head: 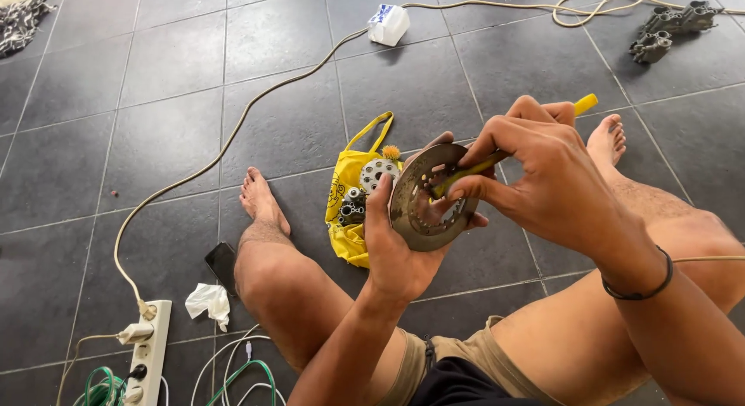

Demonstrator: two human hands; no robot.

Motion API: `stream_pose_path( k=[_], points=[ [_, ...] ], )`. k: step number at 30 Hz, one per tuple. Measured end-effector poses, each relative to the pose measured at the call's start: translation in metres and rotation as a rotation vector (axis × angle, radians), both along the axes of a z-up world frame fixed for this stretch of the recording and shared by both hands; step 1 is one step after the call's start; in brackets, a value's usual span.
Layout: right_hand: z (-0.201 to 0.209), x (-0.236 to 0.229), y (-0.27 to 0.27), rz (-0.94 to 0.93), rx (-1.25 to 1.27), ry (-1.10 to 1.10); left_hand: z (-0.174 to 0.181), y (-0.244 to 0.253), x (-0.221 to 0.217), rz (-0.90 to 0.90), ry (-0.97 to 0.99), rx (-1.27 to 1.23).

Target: The person is sitting on the floor and using a wire brush and a small scraper to clean grease and grime from motorcycle clutch components.

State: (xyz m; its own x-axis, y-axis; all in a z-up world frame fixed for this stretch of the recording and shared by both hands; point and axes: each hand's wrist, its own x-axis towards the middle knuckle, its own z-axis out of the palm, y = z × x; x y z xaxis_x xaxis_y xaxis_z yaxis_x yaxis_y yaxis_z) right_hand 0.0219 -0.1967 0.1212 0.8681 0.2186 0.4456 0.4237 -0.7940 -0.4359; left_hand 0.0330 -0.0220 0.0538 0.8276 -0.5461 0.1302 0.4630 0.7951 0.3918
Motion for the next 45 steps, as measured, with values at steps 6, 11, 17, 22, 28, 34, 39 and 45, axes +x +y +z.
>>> stream_pose_path(
  k=[6, 11, 17, 22, 28, 34, 39, 45],
  points=[
    [0.010, -0.005, 0.005, 0.059, 0.060, -0.084, 0.004, 0.003, 0.000, 0.021, -0.019, 0.086],
    [-0.001, 0.002, 0.006, -0.031, -0.080, -0.186, 0.006, 0.003, -0.005, 0.030, -0.100, 0.167],
    [0.002, -0.001, 0.004, 0.013, -0.146, -0.229, 0.009, 0.008, -0.006, 0.042, -0.140, 0.268],
    [-0.001, -0.005, 0.017, 0.110, -0.174, -0.223, 0.001, 0.004, -0.005, 0.024, -0.118, 0.208],
    [0.003, 0.000, -0.001, -0.075, -0.201, -0.223, 0.003, 0.005, -0.005, 0.011, -0.162, 0.265],
    [0.004, -0.001, -0.002, 0.053, -0.165, -0.165, 0.002, 0.007, -0.005, 0.048, -0.191, 0.317],
    [0.003, -0.006, 0.014, 0.092, -0.230, -0.207, -0.004, 0.006, -0.003, 0.047, -0.199, 0.237],
    [0.008, 0.005, -0.011, -0.045, -0.173, -0.195, 0.001, 0.005, -0.006, 0.030, -0.184, 0.294]
  ],
)
